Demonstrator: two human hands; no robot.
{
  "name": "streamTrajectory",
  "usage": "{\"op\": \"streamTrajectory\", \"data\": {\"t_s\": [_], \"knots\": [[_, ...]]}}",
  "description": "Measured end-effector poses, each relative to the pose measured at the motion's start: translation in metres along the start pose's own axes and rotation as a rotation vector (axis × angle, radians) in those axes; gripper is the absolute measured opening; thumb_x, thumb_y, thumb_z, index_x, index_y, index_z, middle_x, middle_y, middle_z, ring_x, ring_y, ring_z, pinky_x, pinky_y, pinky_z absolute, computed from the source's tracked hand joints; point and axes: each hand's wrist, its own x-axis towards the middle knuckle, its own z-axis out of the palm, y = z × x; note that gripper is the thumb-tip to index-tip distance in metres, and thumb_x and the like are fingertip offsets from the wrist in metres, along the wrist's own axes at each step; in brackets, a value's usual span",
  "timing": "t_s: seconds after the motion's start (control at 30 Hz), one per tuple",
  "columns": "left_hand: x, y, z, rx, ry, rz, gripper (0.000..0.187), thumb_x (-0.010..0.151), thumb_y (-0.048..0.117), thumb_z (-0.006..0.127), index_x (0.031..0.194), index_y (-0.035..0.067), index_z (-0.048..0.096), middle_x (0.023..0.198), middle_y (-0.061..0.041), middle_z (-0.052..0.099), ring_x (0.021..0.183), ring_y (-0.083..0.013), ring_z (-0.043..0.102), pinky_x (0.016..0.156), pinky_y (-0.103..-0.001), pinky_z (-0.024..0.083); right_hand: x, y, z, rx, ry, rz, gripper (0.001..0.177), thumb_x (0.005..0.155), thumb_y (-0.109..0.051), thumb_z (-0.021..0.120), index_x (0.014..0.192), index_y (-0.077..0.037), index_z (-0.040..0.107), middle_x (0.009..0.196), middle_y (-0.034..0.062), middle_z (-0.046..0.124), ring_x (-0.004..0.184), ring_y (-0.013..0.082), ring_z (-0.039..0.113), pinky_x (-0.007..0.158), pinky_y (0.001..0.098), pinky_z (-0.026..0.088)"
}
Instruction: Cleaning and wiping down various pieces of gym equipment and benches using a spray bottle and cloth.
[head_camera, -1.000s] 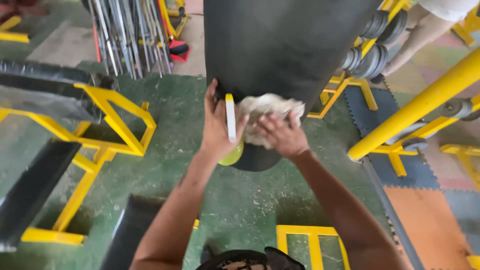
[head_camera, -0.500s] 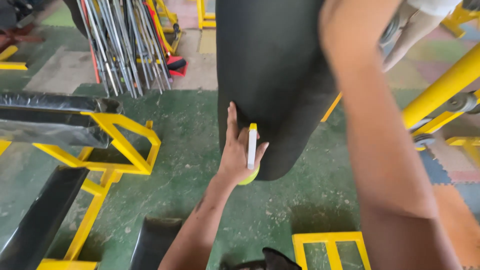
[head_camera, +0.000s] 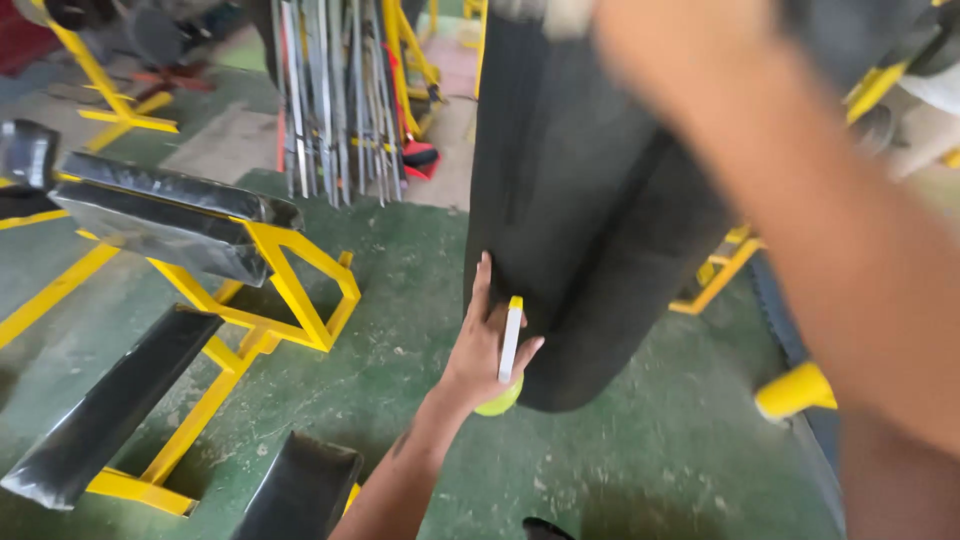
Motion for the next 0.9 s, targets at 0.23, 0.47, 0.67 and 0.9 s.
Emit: {"op": "streamTrajectory", "data": {"t_s": [0.23,0.47,0.67,0.9], "knots": [[0.002,0.038,0.019,-0.006,0.051,-0.106,0.028,0.079,0.014,0.083,0.093,0.001,0.062,0.148,-0.044,0.040,0.153,-0.0495,0.025,0.110,-0.047,0.046,-0.004,-0.008,-0.003,-0.117,-0.038,0.078,0.063,0.097,-0.024,0.050,0.157,-0.004,0.049,0.161,0.0118,0.046,0.149,0.0248,0.038,0.119,0.0462,0.024],[-0.009,0.045,0.046,-0.090,0.118,-0.255,0.031,0.082,0.015,0.079,0.101,0.002,0.059,0.157,-0.038,0.027,0.148,-0.0512,0.035,0.107,-0.049,0.047,-0.057,-0.043,-0.018,-0.178,-0.130,0.056,0.067,0.096,-0.031,0.045,0.155,0.001,0.045,0.163,0.0170,0.039,0.152,0.0302,0.030,0.124,0.0527,0.016],[-0.011,0.041,0.064,0.152,0.046,-0.078,0.026,0.079,0.006,0.079,0.101,0.003,0.064,0.122,-0.024,0.063,0.150,-0.0555,0.030,0.119,-0.055,0.035,-0.215,-0.078,0.018,0.150,-0.052,-0.112,0.066,0.097,-0.031,0.044,0.157,-0.003,0.042,0.167,0.0111,0.034,0.155,0.0251,0.027,0.125,0.0458,0.017],[-0.020,0.048,0.086,0.212,0.171,-0.070,0.038,0.087,0.010,0.076,0.116,-0.005,0.057,0.129,-0.032,0.056,0.148,-0.0534,0.032,0.116,-0.057,0.037,-0.238,0.016,0.042,0.047,0.093,-0.069,0.063,0.105,-0.037,0.047,0.166,-0.024,0.040,0.171,0.0037,0.034,0.154,0.0246,0.034,0.119,0.0637,0.022]]}}
